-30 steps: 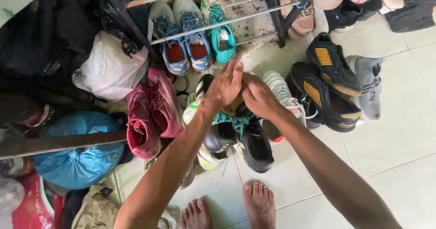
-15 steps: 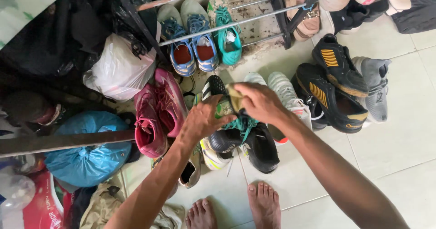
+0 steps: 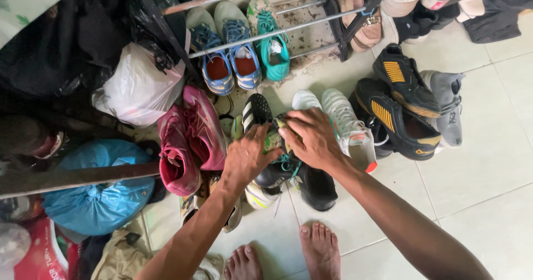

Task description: The person wipes a teal sneaker with a cloth, scrubbing the upper and sides, then places it on a metal shoe rack. The person repeats the wiping on the same shoe and ties the laces.

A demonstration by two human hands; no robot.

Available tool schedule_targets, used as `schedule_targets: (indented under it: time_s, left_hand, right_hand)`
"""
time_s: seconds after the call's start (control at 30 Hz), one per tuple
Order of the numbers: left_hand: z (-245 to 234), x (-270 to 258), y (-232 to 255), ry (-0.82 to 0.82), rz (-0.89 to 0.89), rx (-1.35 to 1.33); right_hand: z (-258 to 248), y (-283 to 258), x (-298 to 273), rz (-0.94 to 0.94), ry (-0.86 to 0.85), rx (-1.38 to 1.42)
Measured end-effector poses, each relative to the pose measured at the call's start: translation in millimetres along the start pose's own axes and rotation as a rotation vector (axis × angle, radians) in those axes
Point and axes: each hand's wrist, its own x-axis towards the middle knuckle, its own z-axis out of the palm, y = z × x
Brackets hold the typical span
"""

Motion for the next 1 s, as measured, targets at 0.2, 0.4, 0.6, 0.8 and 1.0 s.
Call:
schedule_targets:
  time_s: [0.2,0.4,0.6,0.8,1.0]
  left_hand:
    - [-19,-3,18,0.005,0.011,-0.054]
    - [-47,17,21,0.149,0.173,0.073]
    - [-18,4,3,0.186,0.266,0.269]
    - [-21,21,7,0.051,-0.023,0.042]
    - [-17,15,16,-0.029,-0.050,0.278]
  right_hand:
    - [17,58,-16,0.061,0.000,-0.139]
    - [-30,43,29,0.273,0.076,0.101]
    - [-1,55,18,0.222,-0.024,0.012]
    - [3,39,8,0.115,-0.043,-0.137]
    - [-5,23,-8,0.005,0.014,-0.212]
